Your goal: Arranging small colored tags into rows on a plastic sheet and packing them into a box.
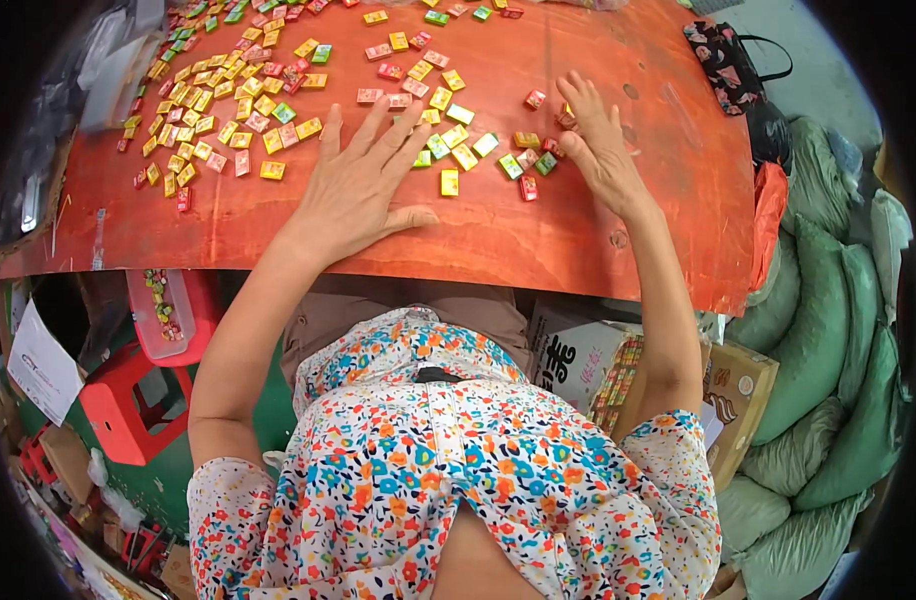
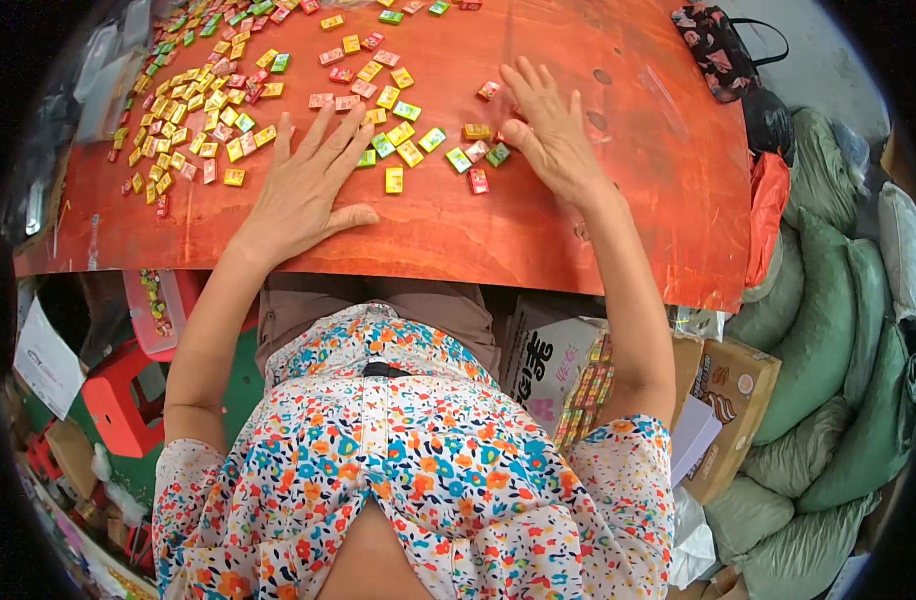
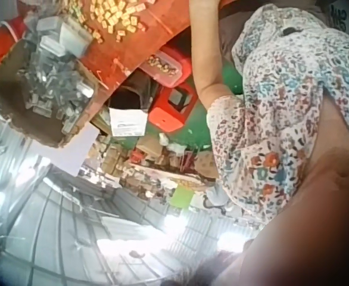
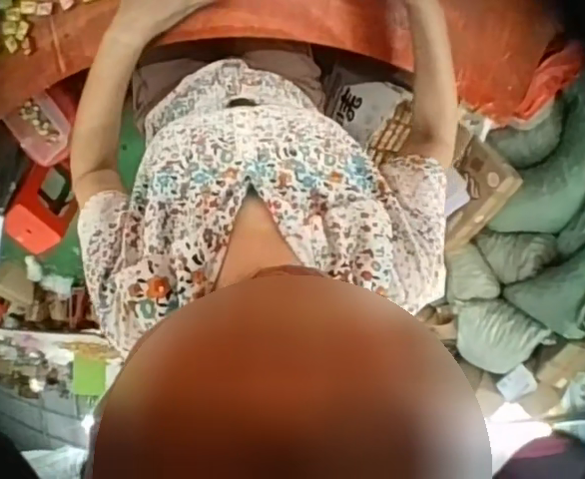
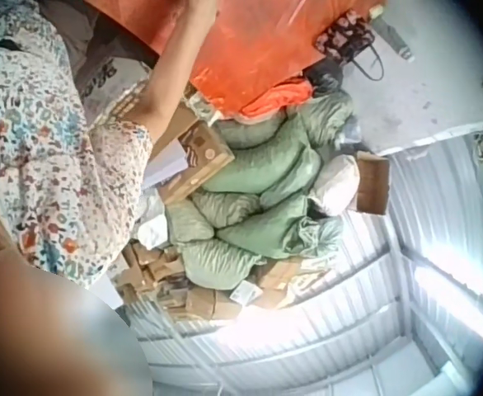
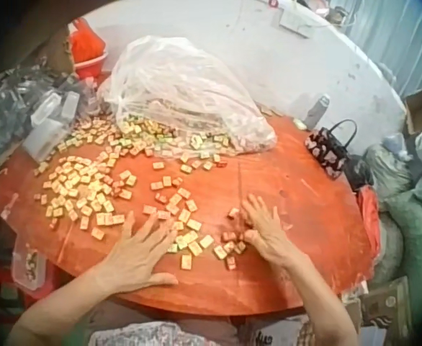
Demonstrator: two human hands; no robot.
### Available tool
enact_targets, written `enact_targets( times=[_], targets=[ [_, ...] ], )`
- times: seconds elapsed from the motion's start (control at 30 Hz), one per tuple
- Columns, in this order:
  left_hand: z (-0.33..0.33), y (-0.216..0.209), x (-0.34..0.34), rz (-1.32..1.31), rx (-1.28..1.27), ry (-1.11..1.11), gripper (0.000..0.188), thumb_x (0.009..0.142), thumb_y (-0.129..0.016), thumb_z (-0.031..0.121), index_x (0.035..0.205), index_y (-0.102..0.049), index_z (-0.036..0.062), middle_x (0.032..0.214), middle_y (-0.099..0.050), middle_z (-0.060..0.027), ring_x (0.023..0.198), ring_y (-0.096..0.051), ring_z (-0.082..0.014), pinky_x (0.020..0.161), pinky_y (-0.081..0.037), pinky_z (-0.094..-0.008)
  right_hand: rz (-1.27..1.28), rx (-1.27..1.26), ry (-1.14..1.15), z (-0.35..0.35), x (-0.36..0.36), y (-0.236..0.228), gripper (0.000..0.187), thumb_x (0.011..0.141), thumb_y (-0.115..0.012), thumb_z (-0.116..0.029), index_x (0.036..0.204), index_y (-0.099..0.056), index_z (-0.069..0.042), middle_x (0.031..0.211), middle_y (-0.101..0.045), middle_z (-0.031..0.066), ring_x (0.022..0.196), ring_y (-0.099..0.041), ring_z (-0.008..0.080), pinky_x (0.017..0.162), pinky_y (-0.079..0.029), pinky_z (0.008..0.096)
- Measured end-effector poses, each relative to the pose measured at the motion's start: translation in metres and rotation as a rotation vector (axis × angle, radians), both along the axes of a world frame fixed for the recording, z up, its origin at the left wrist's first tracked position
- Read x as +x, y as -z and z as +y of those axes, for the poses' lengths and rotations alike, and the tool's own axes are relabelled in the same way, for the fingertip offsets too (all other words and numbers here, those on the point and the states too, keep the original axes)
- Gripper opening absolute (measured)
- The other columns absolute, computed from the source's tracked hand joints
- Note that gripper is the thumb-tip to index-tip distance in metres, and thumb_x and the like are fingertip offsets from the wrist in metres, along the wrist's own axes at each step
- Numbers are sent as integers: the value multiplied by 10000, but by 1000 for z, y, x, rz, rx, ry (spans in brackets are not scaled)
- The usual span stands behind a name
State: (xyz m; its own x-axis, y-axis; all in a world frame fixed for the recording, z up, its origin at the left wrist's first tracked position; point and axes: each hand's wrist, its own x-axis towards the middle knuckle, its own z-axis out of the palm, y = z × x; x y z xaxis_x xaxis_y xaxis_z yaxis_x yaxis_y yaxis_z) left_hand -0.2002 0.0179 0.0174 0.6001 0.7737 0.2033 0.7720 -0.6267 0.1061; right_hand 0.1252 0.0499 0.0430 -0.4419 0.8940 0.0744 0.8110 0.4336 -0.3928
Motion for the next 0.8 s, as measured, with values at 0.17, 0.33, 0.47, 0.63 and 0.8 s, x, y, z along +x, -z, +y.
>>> enact_targets(
  times=[0.17, 0.33, 0.47, 0.63, 0.8],
  targets=[
    [-12, 0, -2, -120, 54, -110, 708, 862, -586, 547, 1384, -480, 81, 1475, -417, -95, 1398, -319, -308, 1148, -172, -556, 71, 162, 129, -52, -12, -3, 315, 925, -609, -213, 1202, -595, -62, 1272, -548, 140, 1155, -536, 283, 949, -413, 391],
    [-27, -6, 5, -253, 174, -136, 409, 805, -730, 249, 1153, -615, 67, 1077, -583, -84, 1004, -551, -264, 859, -430, -424, 141, 187, 253, -88, -34, 2, 233, 841, -702, -138, 1054, -660, -52, 1059, -633, 103, 972, -629, 287, 792, -512, 368],
    [-23, -7, 4, -227, 125, -150, 351, 813, -716, 217, 1122, -628, 74, 1043, -589, -84, 982, -562, -267, 849, -445, -406, 73, 301, 265, -88, -48, 14, 246, 808, -721, -136, 1039, -662, -78, 1022, -638, 94, 928, -618, 296, 797, -486, 385],
    [-30, -5, 4, -245, 100, -131, 277, 816, -702, 158, 1070, -643, 69, 1006, -582, -75, 934, -568, -256, 805, -458, -381, 119, 249, 118, -91, -57, 14, 241, 809, -723, -156, 1033, -666, -89, 1016, -641, 91, 930, -606, 287, 801, -473, 388],
    [-34, -14, 11, -286, 115, -140, 298, 797, -715, 176, 1065, -636, 72, 975, -566, -73, 923, -557, -261, 786, -449, -386, 167, 160, -3, -79, -70, 7, 233, 820, -712, -161, 1040, -670, -100, 1040, -638, 79, 948, -602, 282, 827, -468, 396]
  ],
)
